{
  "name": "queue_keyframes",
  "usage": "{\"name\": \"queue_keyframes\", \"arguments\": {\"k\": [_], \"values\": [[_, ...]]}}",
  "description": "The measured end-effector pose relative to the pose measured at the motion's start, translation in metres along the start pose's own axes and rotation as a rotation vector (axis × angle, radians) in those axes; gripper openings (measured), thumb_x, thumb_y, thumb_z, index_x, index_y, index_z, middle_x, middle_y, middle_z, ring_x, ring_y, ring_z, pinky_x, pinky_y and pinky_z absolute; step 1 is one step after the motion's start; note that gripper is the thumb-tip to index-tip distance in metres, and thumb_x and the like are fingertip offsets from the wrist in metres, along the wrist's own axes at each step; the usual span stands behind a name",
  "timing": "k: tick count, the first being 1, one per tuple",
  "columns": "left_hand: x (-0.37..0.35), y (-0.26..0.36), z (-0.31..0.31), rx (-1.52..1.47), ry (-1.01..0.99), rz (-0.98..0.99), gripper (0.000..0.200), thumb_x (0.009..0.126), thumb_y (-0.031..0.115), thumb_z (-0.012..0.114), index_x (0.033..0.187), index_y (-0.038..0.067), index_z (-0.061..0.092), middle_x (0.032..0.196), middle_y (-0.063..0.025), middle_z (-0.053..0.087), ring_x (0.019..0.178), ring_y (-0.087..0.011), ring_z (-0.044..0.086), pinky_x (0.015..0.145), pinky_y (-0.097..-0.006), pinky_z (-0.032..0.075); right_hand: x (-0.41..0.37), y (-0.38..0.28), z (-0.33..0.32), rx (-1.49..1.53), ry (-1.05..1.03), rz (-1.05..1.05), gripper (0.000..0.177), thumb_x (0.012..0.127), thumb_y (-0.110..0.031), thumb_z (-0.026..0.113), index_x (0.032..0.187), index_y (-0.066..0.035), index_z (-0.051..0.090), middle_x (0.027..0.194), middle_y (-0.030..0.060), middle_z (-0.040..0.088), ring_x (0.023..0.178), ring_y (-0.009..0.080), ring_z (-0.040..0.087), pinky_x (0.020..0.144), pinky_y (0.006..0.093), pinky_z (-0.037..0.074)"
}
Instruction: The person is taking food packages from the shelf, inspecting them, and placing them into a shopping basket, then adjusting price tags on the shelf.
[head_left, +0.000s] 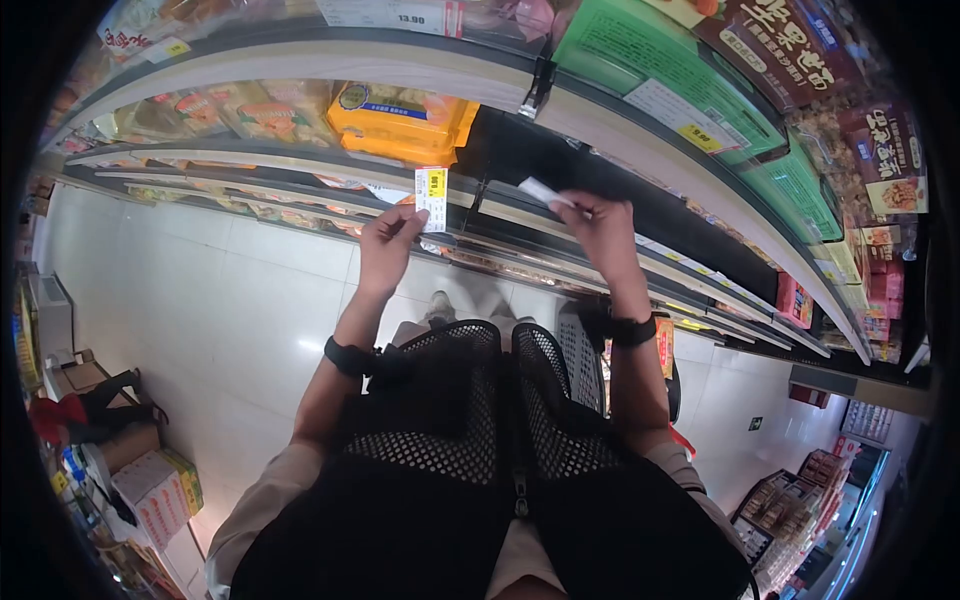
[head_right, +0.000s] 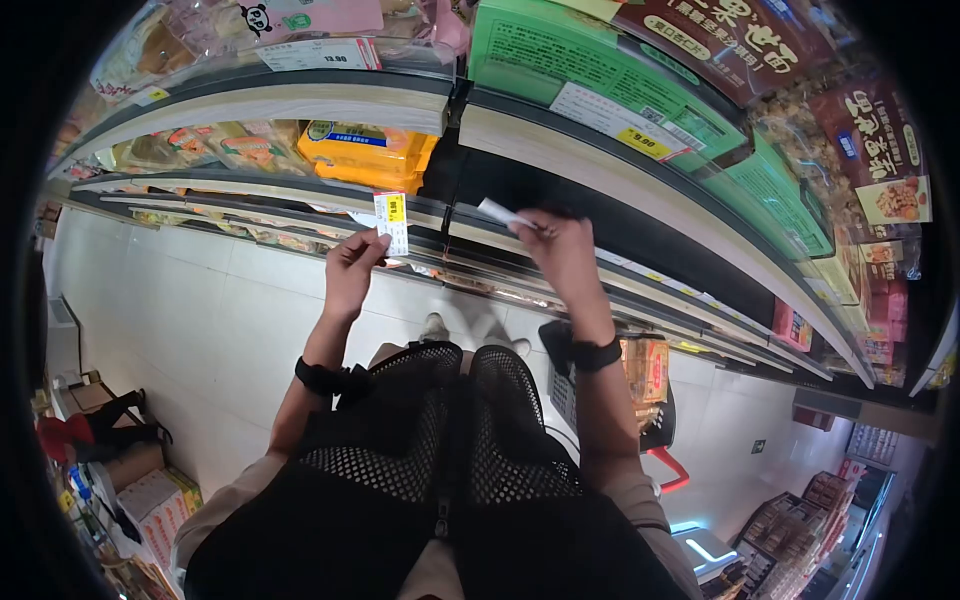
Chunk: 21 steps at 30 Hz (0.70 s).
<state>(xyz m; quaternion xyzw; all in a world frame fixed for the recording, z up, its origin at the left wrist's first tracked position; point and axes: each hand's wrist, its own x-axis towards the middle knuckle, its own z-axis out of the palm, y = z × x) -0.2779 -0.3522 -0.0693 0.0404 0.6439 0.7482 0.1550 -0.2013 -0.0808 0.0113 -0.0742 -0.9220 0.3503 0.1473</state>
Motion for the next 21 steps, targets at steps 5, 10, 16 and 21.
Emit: {"name": "queue_keyframes", "arguments": {"k": [5, 10, 16, 21], "values": [[0.009, -0.006, -0.018, -0.033, 0.014, -0.017, 0.019, 0.091, 0.008, 0.063, 0.106, -0.002, 0.067, 0.081, -0.0017, 0.066, 0.068, -0.0062, 0.054, 0.064, -0.0226, 0.044, 0.040, 0.023, 0.006, -0.242, -0.141, -0.230, 0.014, 0.082, -0.012, 0.066, 0.094, -0.008, 0.071, 0.088, 0.0136, 0.068, 0.079, 0.0337, 0.065, 0.073, 0.0406, 0.053], [0.008, -0.010, -0.026, -0.037, 0.006, -0.029, 0.017, 0.092, 0.009, 0.063, 0.105, -0.001, 0.067, 0.085, -0.0033, 0.068, 0.072, -0.0081, 0.057, 0.067, -0.0244, 0.046, 0.044, 0.028, 0.015, -0.143, -0.256, -0.130, 0.014, 0.084, -0.010, 0.062, 0.093, -0.006, 0.071, 0.090, 0.0143, 0.069, 0.082, 0.0344, 0.065, 0.076, 0.0386, 0.053], [0.011, -0.015, -0.028, -0.045, -0.007, -0.060, 0.016, 0.092, 0.009, 0.062, 0.104, 0.000, 0.067, 0.087, -0.0041, 0.069, 0.074, -0.0091, 0.059, 0.068, -0.0254, 0.048, 0.046, 0.033, 0.025, -0.063, -0.264, -0.138, 0.015, 0.086, -0.012, 0.061, 0.097, -0.007, 0.071, 0.094, 0.0137, 0.069, 0.084, 0.0337, 0.066, 0.078, 0.0376, 0.053], [0.010, -0.015, -0.027, -0.044, -0.001, -0.066, 0.016, 0.092, 0.009, 0.061, 0.104, 0.000, 0.067, 0.089, -0.0045, 0.069, 0.076, -0.0095, 0.060, 0.069, -0.0260, 0.049, 0.048, 0.029, 0.028, -0.059, -0.199, -0.157, 0.015, 0.088, -0.015, 0.062, 0.096, -0.008, 0.072, 0.091, 0.0123, 0.070, 0.081, 0.0320, 0.066, 0.079, 0.0351, 0.052]]}}
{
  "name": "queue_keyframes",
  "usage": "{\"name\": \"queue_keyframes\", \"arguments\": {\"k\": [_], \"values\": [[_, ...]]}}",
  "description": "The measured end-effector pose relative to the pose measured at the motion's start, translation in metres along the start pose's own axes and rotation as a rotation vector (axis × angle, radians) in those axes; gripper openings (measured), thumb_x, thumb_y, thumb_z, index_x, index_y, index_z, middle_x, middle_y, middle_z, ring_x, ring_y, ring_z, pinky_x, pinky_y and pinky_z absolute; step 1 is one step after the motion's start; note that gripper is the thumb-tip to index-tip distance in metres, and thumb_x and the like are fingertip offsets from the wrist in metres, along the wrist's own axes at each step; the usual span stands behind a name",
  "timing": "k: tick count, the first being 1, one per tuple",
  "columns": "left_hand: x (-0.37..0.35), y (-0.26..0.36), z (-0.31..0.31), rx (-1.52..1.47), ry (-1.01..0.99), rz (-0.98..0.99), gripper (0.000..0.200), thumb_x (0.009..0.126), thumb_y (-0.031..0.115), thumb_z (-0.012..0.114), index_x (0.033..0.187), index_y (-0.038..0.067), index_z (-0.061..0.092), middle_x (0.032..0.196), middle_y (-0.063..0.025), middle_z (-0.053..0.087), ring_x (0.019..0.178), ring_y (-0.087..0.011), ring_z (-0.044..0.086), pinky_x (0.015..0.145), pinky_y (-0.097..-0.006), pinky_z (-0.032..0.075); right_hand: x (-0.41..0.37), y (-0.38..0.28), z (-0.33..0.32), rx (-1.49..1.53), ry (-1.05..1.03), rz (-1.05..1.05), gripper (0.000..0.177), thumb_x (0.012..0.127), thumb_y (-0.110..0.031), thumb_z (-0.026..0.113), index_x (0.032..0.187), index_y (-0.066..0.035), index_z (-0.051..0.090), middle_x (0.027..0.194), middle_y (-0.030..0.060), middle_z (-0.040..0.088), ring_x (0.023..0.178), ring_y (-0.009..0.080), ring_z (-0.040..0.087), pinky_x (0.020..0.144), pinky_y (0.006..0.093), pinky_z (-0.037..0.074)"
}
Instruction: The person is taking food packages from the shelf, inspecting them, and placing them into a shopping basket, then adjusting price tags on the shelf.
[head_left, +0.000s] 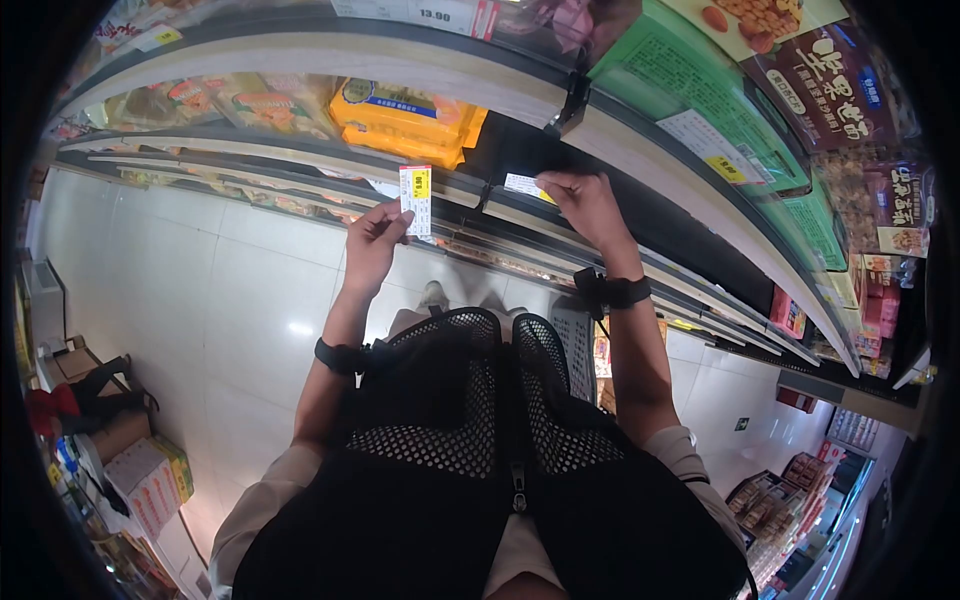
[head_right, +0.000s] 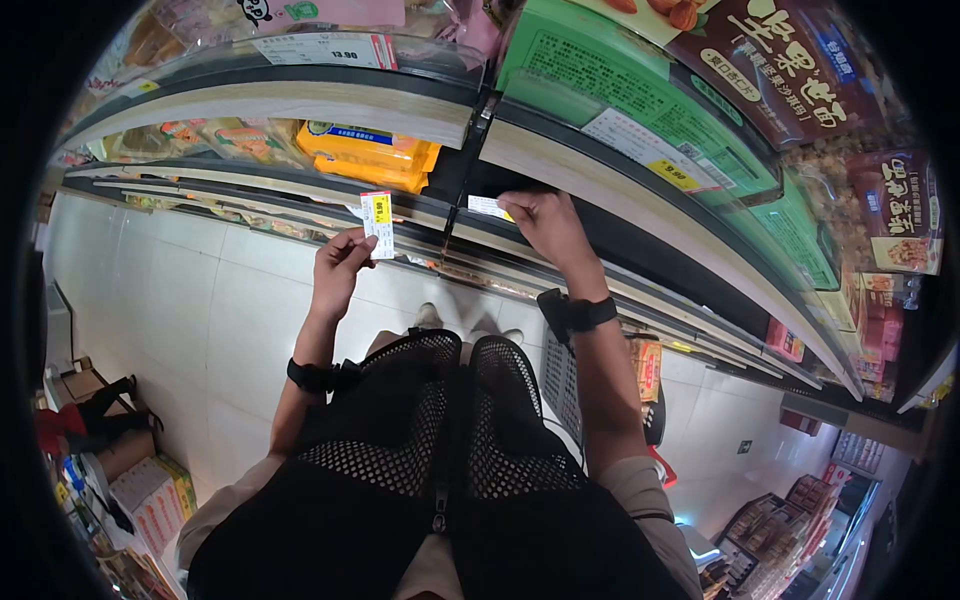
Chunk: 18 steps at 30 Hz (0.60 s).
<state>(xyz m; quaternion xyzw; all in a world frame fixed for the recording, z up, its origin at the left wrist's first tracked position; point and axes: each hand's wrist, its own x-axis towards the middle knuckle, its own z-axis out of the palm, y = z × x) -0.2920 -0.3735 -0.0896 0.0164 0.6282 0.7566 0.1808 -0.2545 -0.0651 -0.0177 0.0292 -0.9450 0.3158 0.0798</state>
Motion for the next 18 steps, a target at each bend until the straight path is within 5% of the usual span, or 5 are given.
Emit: {"name": "queue_keyframes", "arguments": {"k": [13, 18], "values": [[-0.005, -0.004, -0.007, 0.011, -0.006, 0.004, 0.015, 0.093, 0.009, 0.061, 0.103, 0.000, 0.067, 0.088, -0.0040, 0.069, 0.076, -0.0091, 0.060, 0.069, -0.0257, 0.049, 0.007, -0.005, 0.009, 0.154, -0.060, 0.152, 0.017, 0.087, -0.017, 0.065, 0.099, -0.007, 0.073, 0.094, 0.0120, 0.071, 0.082, 0.0274, 0.069, 0.079, 0.0319, 0.052], [-0.004, -0.010, -0.009, 0.004, -0.011, 0.001, 0.015, 0.093, 0.010, 0.061, 0.103, 0.001, 0.067, 0.089, -0.0037, 0.069, 0.076, -0.0087, 0.060, 0.069, -0.0255, 0.048, 0.016, 0.005, 0.004, 0.252, -0.183, 0.140, 0.018, 0.088, -0.016, 0.066, 0.102, -0.005, 0.071, 0.093, 0.0104, 0.073, 0.079, 0.0148, 0.068, 0.077, 0.0266, 0.051]]}}
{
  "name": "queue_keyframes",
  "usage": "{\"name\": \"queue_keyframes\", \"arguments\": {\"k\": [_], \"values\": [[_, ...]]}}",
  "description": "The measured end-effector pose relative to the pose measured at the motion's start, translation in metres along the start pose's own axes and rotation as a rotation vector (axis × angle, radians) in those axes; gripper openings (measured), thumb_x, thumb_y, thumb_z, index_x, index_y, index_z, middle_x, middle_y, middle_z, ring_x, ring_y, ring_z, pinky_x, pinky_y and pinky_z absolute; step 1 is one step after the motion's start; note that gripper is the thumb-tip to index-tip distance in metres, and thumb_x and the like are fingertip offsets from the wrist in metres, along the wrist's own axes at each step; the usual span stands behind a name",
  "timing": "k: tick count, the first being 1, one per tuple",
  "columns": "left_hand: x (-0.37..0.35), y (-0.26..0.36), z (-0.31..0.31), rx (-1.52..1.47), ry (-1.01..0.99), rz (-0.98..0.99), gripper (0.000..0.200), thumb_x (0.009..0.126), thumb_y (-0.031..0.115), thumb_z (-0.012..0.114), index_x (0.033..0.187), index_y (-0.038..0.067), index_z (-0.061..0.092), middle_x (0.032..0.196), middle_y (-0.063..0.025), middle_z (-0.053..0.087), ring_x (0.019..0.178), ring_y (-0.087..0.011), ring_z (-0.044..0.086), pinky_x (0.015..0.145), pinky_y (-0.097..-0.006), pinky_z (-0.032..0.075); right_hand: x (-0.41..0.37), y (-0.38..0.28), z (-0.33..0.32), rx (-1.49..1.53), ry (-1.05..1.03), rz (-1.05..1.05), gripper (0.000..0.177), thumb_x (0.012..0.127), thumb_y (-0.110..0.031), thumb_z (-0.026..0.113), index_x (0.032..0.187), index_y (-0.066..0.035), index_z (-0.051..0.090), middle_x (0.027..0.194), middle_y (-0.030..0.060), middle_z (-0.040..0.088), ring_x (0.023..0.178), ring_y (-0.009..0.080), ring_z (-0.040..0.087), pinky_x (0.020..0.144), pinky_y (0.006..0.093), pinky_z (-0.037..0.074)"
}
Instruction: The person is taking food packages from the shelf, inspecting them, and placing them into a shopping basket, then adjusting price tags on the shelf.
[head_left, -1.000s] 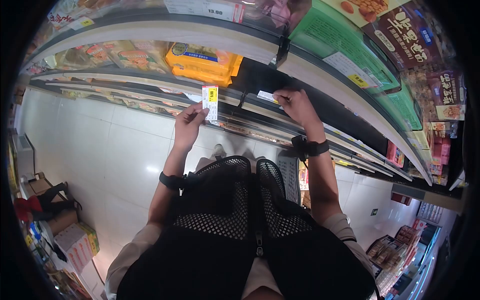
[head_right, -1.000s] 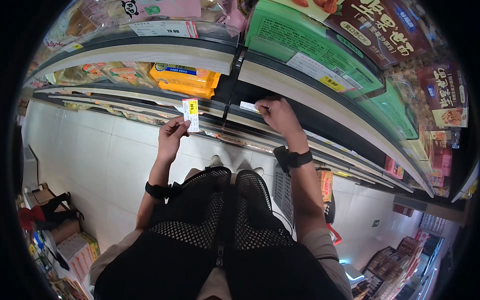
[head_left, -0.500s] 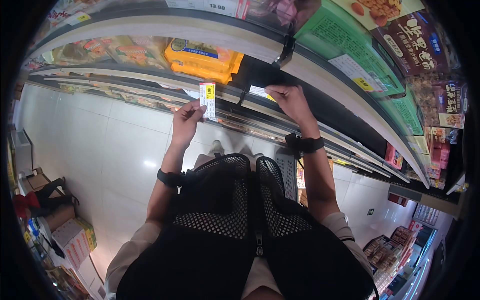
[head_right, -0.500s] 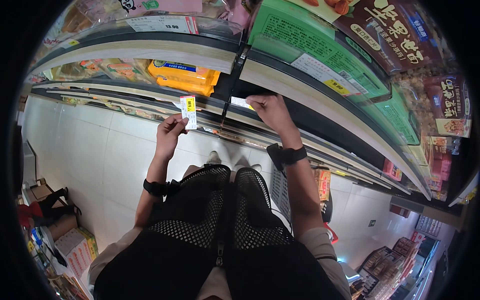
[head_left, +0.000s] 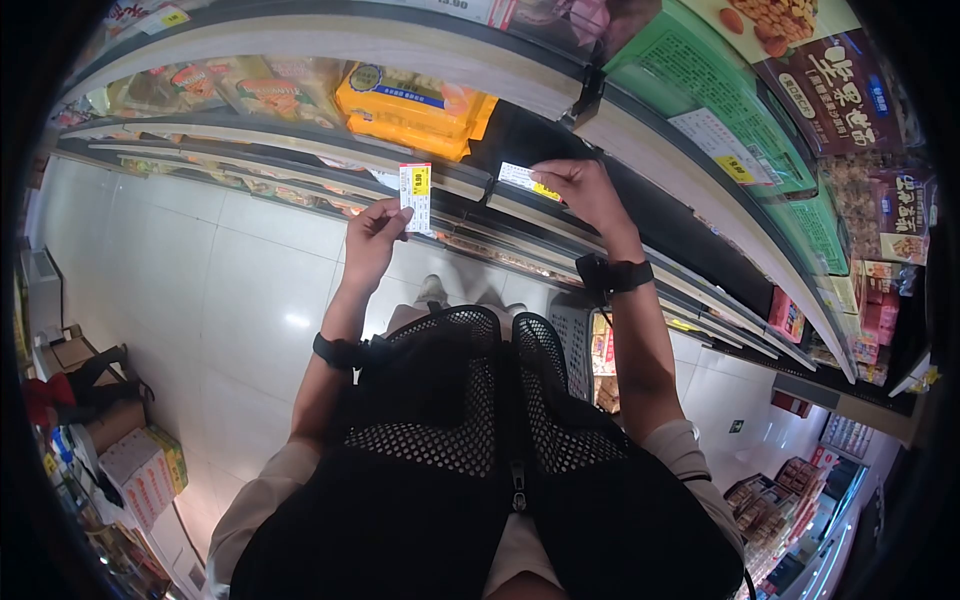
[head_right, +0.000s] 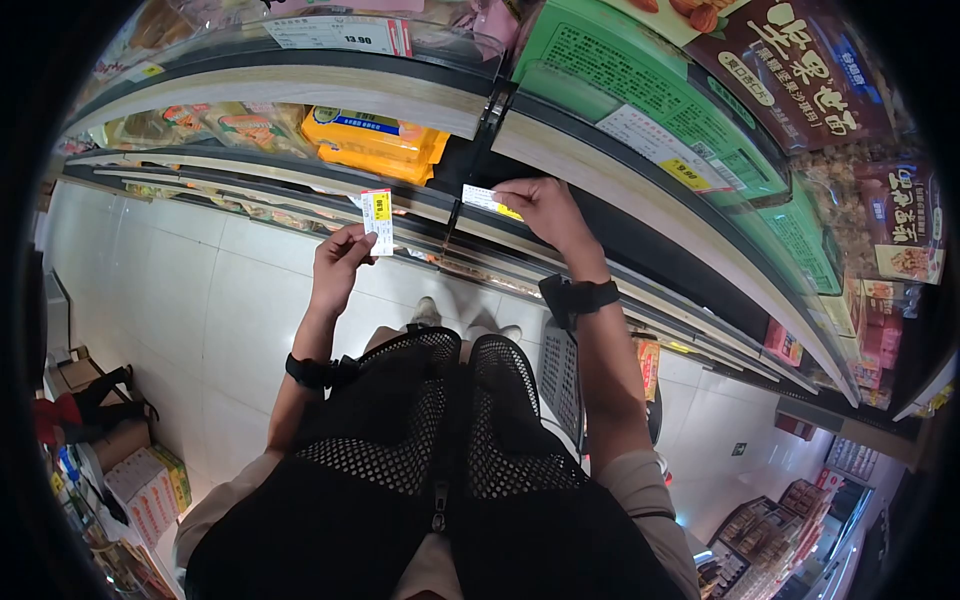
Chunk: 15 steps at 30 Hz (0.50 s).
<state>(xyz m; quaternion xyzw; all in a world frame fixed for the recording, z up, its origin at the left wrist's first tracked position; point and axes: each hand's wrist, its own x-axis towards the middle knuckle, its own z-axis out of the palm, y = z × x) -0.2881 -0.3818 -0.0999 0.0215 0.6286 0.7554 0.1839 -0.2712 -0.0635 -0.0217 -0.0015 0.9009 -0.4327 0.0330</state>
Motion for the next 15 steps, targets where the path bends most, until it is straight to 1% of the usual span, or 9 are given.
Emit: {"name": "queue_keyframes", "arguments": {"k": [1, 2, 3, 4, 7, 9, 11, 13, 15], "values": [[0.000, 0.001, 0.001, -0.007, 0.010, -0.001, 0.014, 0.092, 0.009, 0.062, 0.103, 0.001, 0.067, 0.085, -0.0029, 0.068, 0.072, -0.0083, 0.058, 0.066, -0.0242, 0.047, 0.003, 0.002, -0.003, 0.000, 0.000, 0.001, 0.018, 0.088, -0.016, 0.066, 0.102, -0.005, 0.071, 0.093, 0.0104, 0.073, 0.079, 0.0148, 0.068, 0.077, 0.0266, 0.051], [0.000, 0.001, 0.002, -0.013, 0.019, -0.002, 0.014, 0.091, 0.009, 0.063, 0.102, 0.001, 0.066, 0.082, -0.0021, 0.067, 0.068, -0.0078, 0.057, 0.064, -0.0230, 0.046, 0.007, 0.004, -0.006, 0.006, -0.076, 0.015, 0.019, 0.088, -0.016, 0.066, 0.103, -0.004, 0.071, 0.091, 0.0094, 0.073, 0.079, 0.0130, 0.066, 0.077, 0.0262, 0.050], [0.000, 0.001, 0.002, -0.013, 0.017, -0.002, 0.014, 0.091, 0.009, 0.063, 0.102, 0.001, 0.066, 0.082, -0.0021, 0.067, 0.068, -0.0078, 0.057, 0.064, -0.0230, 0.046, 0.011, 0.007, -0.009, 0.013, -0.153, 0.029, 0.020, 0.089, -0.016, 0.066, 0.103, -0.004, 0.071, 0.089, 0.0084, 0.072, 0.078, 0.0111, 0.065, 0.077, 0.0258, 0.050], [0.000, 0.000, 0.003, -0.006, 0.023, -0.006, 0.014, 0.091, 0.009, 0.063, 0.102, 0.001, 0.066, 0.082, -0.0020, 0.067, 0.068, -0.0077, 0.056, 0.064, -0.0230, 0.046, 0.015, 0.013, -0.008, 0.045, -0.183, 0.030, 0.021, 0.088, -0.018, 0.068, 0.104, -0.004, 0.070, 0.088, 0.0071, 0.072, 0.078, 0.0104, 0.063, 0.076, 0.0259, 0.049], [0.001, -0.003, 0.002, -0.004, 0.028, -0.011, 0.014, 0.091, 0.009, 0.063, 0.102, 0.001, 0.066, 0.082, -0.0019, 0.067, 0.067, -0.0075, 0.056, 0.064, -0.0229, 0.046, 0.017, 0.014, -0.012, 0.031, -0.254, 0.029, 0.022, 0.087, -0.018, 0.069, 0.104, -0.005, 0.071, 0.089, 0.0071, 0.072, 0.078, 0.0097, 0.063, 0.076, 0.0258, 0.049], [0.002, -0.004, 0.000, -0.011, 0.031, -0.010, 0.014, 0.091, 0.009, 0.063, 0.102, 0.001, 0.066, 0.083, -0.0020, 0.067, 0.067, -0.0074, 0.056, 0.064, -0.0228, 0.046, 0.017, 0.015, -0.011, 0.045, -0.240, 0.051, 0.021, 0.086, -0.018, 0.069, 0.102, -0.005, 0.071, 0.088, 0.0068, 0.072, 0.077, 0.0094, 0.063, 0.075, 0.0255, 0.049], [0.002, -0.004, -0.002, 0.015, 0.004, -0.018, 0.014, 0.093, 0.010, 0.061, 0.102, 0.002, 0.067, 0.088, -0.0025, 0.069, 0.077, -0.0078, 0.059, 0.069, -0.0248, 0.049, 0.014, 0.015, -0.009, 0.061, -0.226, 0.073, 0.020, 0.086, -0.017, 0.069, 0.101, -0.005, 0.072, 0.086, 0.0064, 0.072, 0.076, 0.0091, 0.063, 0.075, 0.0252, 0.049], [0.001, -0.004, -0.002, 0.009, 0.003, -0.015, 0.014, 0.093, 0.010, 0.061, 0.102, 0.002, 0.067, 0.088, -0.0023, 0.069, 0.077, -0.0077, 0.059, 0.068, -0.0248, 0.049, 0.009, 0.013, -0.007, 0.038, -0.161, 0.114, 0.017, 0.084, -0.014, 0.068, 0.098, -0.005, 0.073, 0.084, 0.0073, 0.072, 0.074, 0.0090, 0.062, 0.073, 0.0253, 0.050], [0.001, -0.003, -0.002, 0.002, 0.003, -0.013, 0.014, 0.093, 0.010, 0.061, 0.101, 0.002, 0.068, 0.088, -0.0021, 0.068, 0.077, -0.0076, 0.059, 0.068, -0.0248, 0.049, 0.005, 0.021, -0.003, 0.041, -0.138, 0.084, 0.016, 0.084, -0.013, 0.068, 0.097, -0.005, 0.073, 0.084, 0.0079, 0.072, 0.073, 0.0093, 0.063, 0.072, 0.0257, 0.050]]}}
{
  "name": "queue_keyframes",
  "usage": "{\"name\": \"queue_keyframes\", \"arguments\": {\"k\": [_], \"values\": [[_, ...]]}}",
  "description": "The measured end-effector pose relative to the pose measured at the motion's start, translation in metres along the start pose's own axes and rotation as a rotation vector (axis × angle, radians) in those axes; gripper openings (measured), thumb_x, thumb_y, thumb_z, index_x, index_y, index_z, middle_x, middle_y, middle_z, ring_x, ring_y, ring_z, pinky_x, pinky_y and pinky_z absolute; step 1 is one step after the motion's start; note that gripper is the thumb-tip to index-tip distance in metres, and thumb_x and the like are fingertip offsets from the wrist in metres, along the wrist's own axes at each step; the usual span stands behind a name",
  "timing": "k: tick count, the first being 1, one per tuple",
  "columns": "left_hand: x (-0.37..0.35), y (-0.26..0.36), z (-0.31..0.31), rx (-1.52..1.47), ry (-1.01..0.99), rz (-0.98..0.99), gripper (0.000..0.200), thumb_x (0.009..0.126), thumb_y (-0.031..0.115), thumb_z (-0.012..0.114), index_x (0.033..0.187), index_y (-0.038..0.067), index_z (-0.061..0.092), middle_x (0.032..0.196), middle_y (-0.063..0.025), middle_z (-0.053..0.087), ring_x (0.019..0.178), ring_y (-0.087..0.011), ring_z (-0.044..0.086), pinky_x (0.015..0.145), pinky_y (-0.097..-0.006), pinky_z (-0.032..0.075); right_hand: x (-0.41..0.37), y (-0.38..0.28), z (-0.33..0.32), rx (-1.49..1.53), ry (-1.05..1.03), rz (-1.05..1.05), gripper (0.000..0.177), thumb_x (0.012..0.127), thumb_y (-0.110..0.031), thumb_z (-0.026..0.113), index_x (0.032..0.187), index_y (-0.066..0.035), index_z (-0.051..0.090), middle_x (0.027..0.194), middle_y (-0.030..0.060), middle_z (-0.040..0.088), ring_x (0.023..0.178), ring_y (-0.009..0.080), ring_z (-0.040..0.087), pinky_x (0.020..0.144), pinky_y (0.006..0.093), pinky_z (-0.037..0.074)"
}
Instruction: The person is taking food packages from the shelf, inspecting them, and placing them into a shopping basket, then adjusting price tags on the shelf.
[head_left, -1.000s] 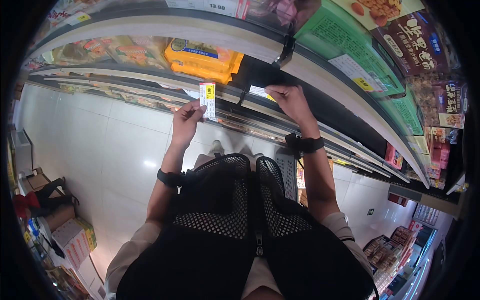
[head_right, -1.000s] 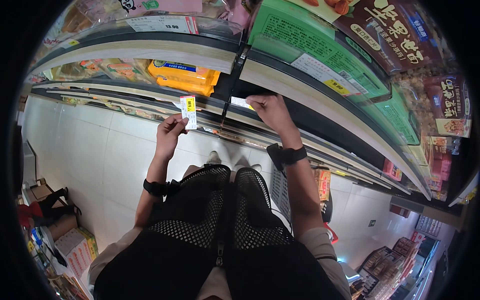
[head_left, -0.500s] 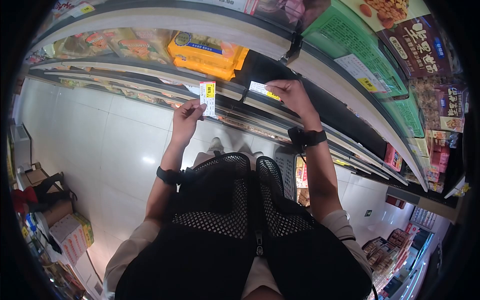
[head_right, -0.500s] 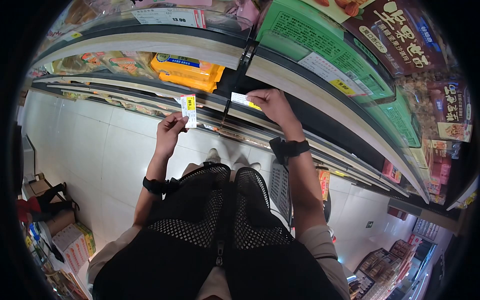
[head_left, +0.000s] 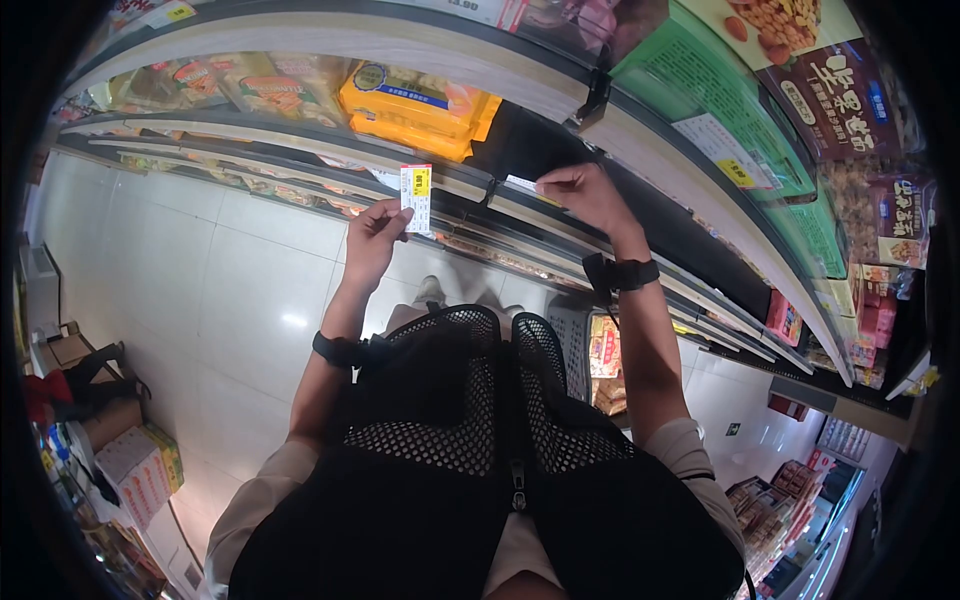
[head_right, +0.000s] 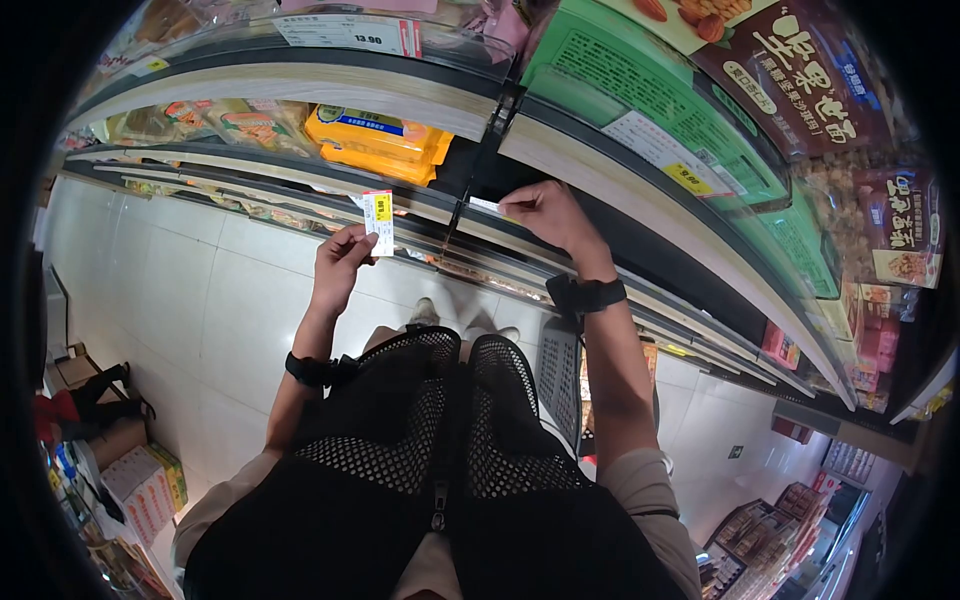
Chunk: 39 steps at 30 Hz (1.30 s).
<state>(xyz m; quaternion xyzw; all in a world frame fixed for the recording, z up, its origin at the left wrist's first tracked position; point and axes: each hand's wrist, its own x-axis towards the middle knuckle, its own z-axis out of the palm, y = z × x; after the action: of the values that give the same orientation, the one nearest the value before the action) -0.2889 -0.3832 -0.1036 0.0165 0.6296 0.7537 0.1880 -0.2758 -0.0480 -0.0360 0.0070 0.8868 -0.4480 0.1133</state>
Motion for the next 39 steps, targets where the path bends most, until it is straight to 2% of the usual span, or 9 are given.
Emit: {"name": "queue_keyframes", "arguments": {"k": [11, 17, 24, 26, 28, 30, 32, 34, 39], "values": [[0.004, -0.004, 0.001, 0.003, -0.014, -0.017, 0.014, 0.093, 0.010, 0.061, 0.102, 0.002, 0.068, 0.088, -0.0020, 0.068, 0.077, -0.0073, 0.059, 0.068, -0.0249, 0.049, -0.012, 0.003, -0.005, 0.099, 0.065, 0.060, 0.015, 0.084, -0.014, 0.069, 0.095, -0.005, 0.074, 0.086, 0.0079, 0.073, 0.079, 0.0109, 0.066, 0.074, 0.0260, 0.052], [0.005, -0.002, 0.003, 0.016, -0.018, -0.012, 0.015, 0.093, 0.010, 0.061, 0.103, 0.002, 0.067, 0.088, -0.0017, 0.068, 0.076, -0.0076, 0.059, 0.068, -0.0246, 0.048, -0.010, 0.015, -0.011, 0.008, -0.065, 0.089, 0.020, 0.083, -0.018, 0.072, 0.099, -0.006, 0.073, 0.089, 0.0077, 0.073, 0.079, 0.0103, 0.066, 0.075, 0.0259, 0.051], [0.003, 0.004, 0.007, 0.105, -0.032, 0.040, 0.017, 0.094, 0.009, 0.059, 0.106, -0.002, 0.066, 0.085, -0.0019, 0.066, 0.075, -0.0088, 0.059, 0.067, -0.0245, 0.049, -0.030, -0.040, 0.001, -0.328, 0.194, -0.209, 0.025, 0.081, -0.016, 0.070, 0.102, -0.004, 0.070, 0.098, 0.0130, 0.069, 0.084, 0.0311, 0.065, 0.081, 0.0352, 0.053], [0.001, 0.011, 0.015, 0.163, -0.099, 0.128, 0.019, 0.096, 0.009, 0.055, 0.107, -0.005, 0.064, 0.090, -0.0039, 0.064, 0.075, -0.0094, 0.059, 0.065, -0.0251, 0.051, -0.033, -0.066, 0.016, -0.322, 0.272, -0.231, 0.026, 0.080, -0.015, 0.069, 0.103, -0.003, 0.069, 0.102, 0.0134, 0.068, 0.089, 0.0343, 0.064, 0.084, 0.0370, 0.052], [-0.002, 0.022, 0.023, 0.246, -0.137, 0.189, 0.018, 0.096, 0.005, 0.053, 0.107, -0.006, 0.063, 0.095, -0.0067, 0.060, 0.074, -0.0120, 0.060, 0.065, -0.0266, 0.054, -0.032, -0.086, 0.036, -0.307, 0.312, -0.472, 0.026, 0.078, -0.014, 0.070, 0.102, -0.003, 0.068, 0.103, 0.0123, 0.066, 0.093, 0.0321, 0.062, 0.087, 0.0366, 0.050], [-0.003, 0.031, 0.030, 0.702, -0.206, 0.450, 0.017, 0.092, -0.001, 0.054, 0.106, -0.003, 0.063, 0.097, -0.0087, 0.058, 0.075, -0.0153, 0.062, 0.066, -0.0280, 0.054, -0.033, -0.092, 0.057, -0.336, 0.264, -0.521, 0.025, 0.078, -0.013, 0.070, 0.100, -0.003, 0.068, 0.101, 0.0118, 0.065, 0.095, 0.0311, 0.061, 0.087, 0.0366, 0.050], [-0.006, 0.039, 0.038, 0.738, -0.217, 0.478, 0.019, 0.086, -0.005, 0.056, 0.103, -0.002, 0.064, 0.096, -0.0117, 0.056, 0.079, -0.0229, 0.063, 0.069, -0.0325, 0.053, -0.033, -0.089, 0.070, -0.365, 0.212, -0.573, 0.023, 0.077, -0.012, 0.070, 0.098, -0.004, 0.068, 0.099, 0.0113, 0.065, 0.096, 0.0302, 0.060, 0.088, 0.0366, 0.050], [-0.009, 0.043, 0.043, 0.849, -0.225, 0.643, 0.019, 0.083, -0.006, 0.057, 0.101, -0.003, 0.065, 0.096, -0.0137, 0.056, 0.084, -0.0284, 0.062, 0.073, -0.0368, 0.051, -0.031, -0.088, 0.077, -0.482, 0.157, -0.596, 0.017, 0.075, -0.006, 0.070, 0.091, -0.002, 0.068, 0.086, 0.0088, 0.063, 0.087, 0.0269, 0.058, 0.078, 0.0371, 0.051], [-0.010, 0.046, 0.043, 0.831, -0.247, 0.591, 0.018, 0.083, -0.006, 0.058, 0.099, -0.002, 0.066, 0.096, -0.0150, 0.056, 0.087, -0.0315, 0.061, 0.077, -0.0380, 0.050, -0.030, -0.088, 0.087, -0.423, 0.284, -0.530, 0.007, 0.076, -0.003, 0.067, 0.083, -0.002, 0.067, 0.083, 0.0089, 0.063, 0.084, 0.0285, 0.060, 0.076, 0.0378, 0.051]]}}
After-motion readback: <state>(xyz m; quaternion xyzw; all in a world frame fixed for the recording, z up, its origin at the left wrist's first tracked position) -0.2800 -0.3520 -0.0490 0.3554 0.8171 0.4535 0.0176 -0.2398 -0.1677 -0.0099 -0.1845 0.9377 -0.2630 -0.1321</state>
